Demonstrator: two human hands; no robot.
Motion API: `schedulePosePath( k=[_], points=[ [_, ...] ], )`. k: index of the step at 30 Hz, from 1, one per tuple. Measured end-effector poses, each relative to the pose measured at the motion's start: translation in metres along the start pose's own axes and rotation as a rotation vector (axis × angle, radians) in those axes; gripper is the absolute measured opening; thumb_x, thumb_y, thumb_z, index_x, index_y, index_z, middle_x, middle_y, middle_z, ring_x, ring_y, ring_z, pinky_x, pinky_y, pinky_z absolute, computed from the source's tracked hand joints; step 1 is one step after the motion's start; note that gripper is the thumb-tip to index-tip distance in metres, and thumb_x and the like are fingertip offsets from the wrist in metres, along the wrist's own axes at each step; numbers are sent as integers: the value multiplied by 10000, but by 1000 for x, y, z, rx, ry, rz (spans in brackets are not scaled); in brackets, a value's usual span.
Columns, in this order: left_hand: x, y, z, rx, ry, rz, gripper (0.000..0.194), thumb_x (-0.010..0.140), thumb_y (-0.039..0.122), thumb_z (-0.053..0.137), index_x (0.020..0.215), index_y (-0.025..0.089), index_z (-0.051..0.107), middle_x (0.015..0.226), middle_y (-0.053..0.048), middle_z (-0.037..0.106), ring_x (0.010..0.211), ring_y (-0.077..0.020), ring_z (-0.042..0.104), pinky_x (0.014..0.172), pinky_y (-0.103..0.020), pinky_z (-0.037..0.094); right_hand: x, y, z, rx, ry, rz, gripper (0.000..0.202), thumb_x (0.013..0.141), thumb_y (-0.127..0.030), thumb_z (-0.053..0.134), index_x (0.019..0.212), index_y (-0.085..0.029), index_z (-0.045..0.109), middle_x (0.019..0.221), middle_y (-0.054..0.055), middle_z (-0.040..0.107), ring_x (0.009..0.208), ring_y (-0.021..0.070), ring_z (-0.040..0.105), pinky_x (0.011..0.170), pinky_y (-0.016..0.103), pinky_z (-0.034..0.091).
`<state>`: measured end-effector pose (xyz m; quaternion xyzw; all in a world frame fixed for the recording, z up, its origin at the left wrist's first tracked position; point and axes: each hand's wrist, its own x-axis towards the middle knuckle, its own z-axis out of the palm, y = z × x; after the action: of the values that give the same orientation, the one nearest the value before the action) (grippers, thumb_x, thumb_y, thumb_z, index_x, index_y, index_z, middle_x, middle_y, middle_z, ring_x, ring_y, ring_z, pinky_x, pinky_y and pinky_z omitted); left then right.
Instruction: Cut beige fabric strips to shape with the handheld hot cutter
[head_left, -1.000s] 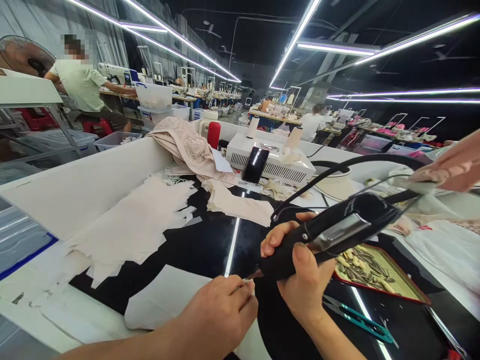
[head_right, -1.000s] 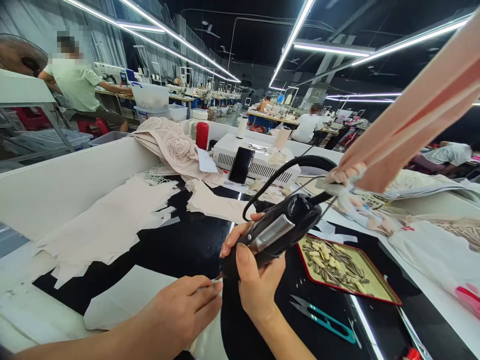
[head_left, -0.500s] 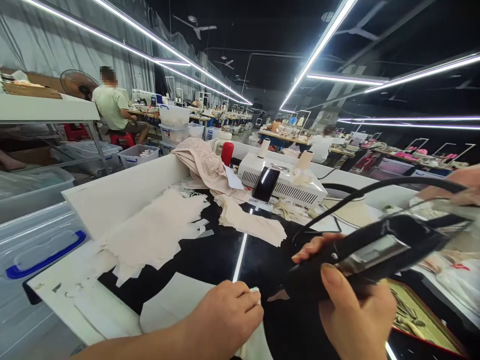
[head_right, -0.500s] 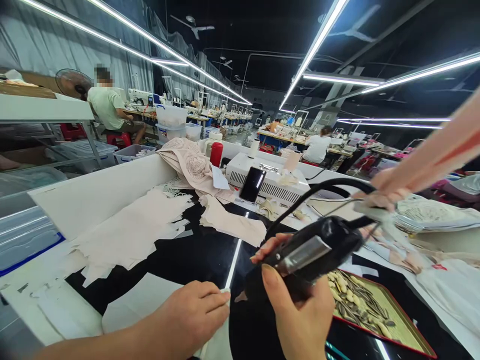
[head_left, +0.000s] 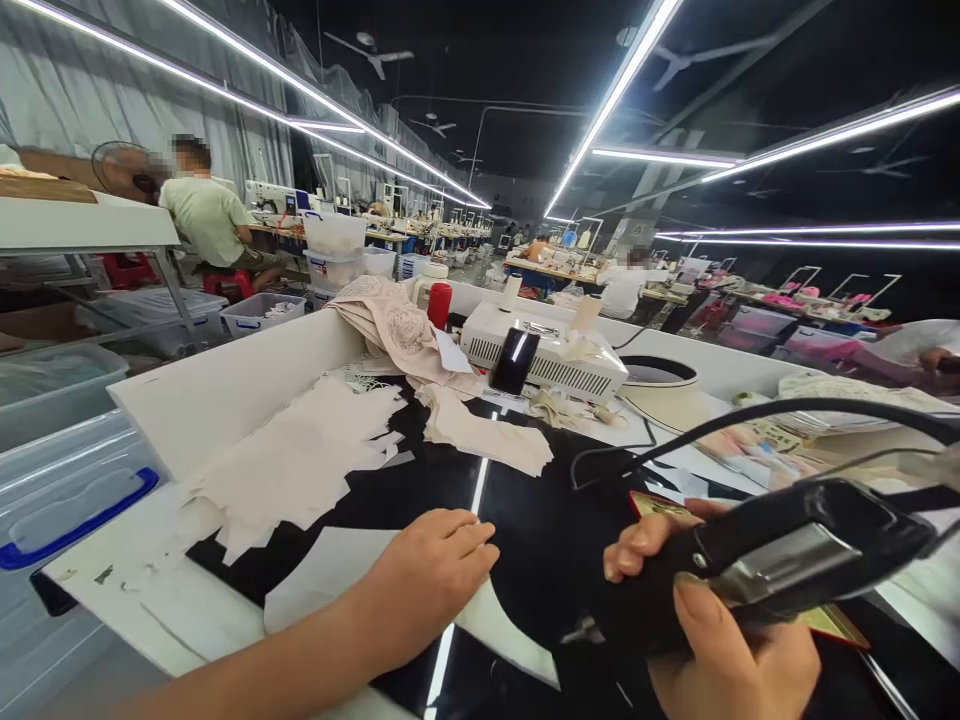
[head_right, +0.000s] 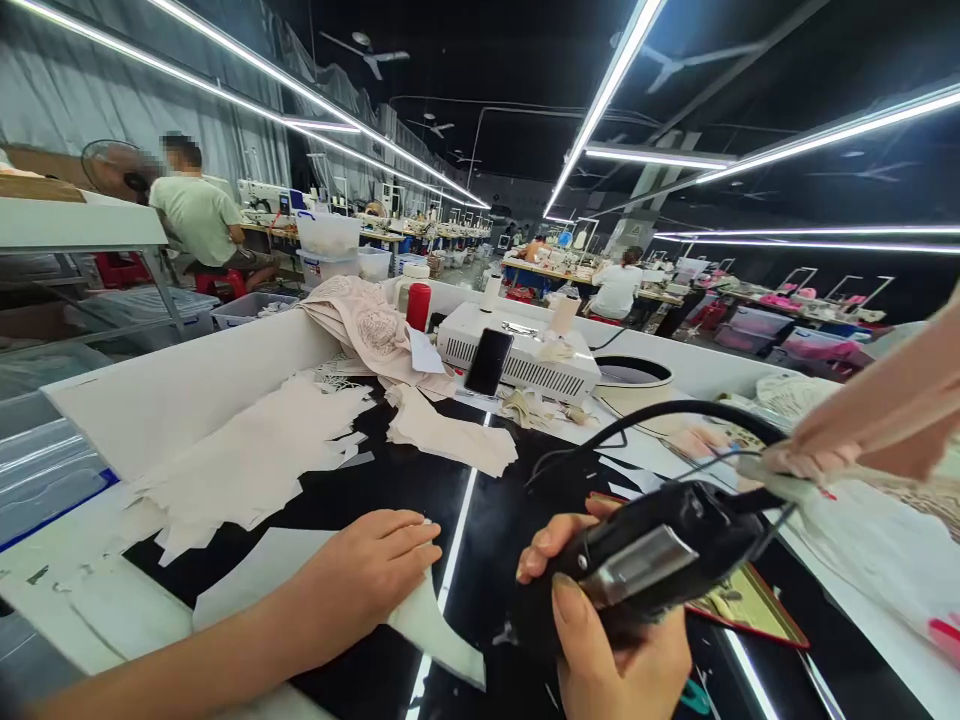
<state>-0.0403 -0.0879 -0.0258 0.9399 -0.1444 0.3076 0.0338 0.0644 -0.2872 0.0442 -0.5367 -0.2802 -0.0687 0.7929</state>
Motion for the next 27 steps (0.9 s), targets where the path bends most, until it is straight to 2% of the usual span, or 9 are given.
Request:
schedulePosePath(
  k=[3,6,10,16,23,27],
  points=[
    [1,9,-14,-66,16,35,246,1010,-19,526,1119,140,678,1222,-61,758,1151,-223,691,1059,-377,565,1,0,3,37,-16,-23,354,876,-360,830,1172,-281,652,822,1,663,684,163,619,599,307,586],
    [2,22,-28,-159,5,89,232,1043,2,499,1108,130,681,1127,-63,760,1057,-214,692,996,-355,582,-1,1,1,63,-27,-35,354,887,-347,824,1186,-275,649,838,-5,664,689,153,622,617,302,586],
    [3,39,-36,-213,-29,173,193,1067,41,511,1122,111,683,1029,-57,739,969,-206,685,940,-346,597,-6,0,-2,75,-48,-33,368,900,-355,817,1211,-282,636,865,-10,665,700,149,631,637,309,588],
    [6,48,-27,-178,-26,228,166,1093,89,522,1110,105,686,967,-42,712,930,-184,677,949,-338,597,-11,1,3,107,-72,-13,359,913,-355,801,1218,-286,624,873,-18,663,703,153,642,634,312,578],
    [9,44,-14,-180,-30,211,172,1060,43,535,986,120,670,860,-29,660,828,-184,647,767,-317,579,-12,5,4,135,-91,1,381,913,-364,812,1234,-295,618,901,-25,659,703,143,645,633,295,558],
    [12,47,-2,-179,13,211,166,1034,35,567,937,133,659,795,-15,630,764,-183,620,703,-313,545,-12,5,3,144,-115,-18,359,938,-336,785,1252,-303,614,916,-27,663,722,139,652,657,292,578]
  ],
)
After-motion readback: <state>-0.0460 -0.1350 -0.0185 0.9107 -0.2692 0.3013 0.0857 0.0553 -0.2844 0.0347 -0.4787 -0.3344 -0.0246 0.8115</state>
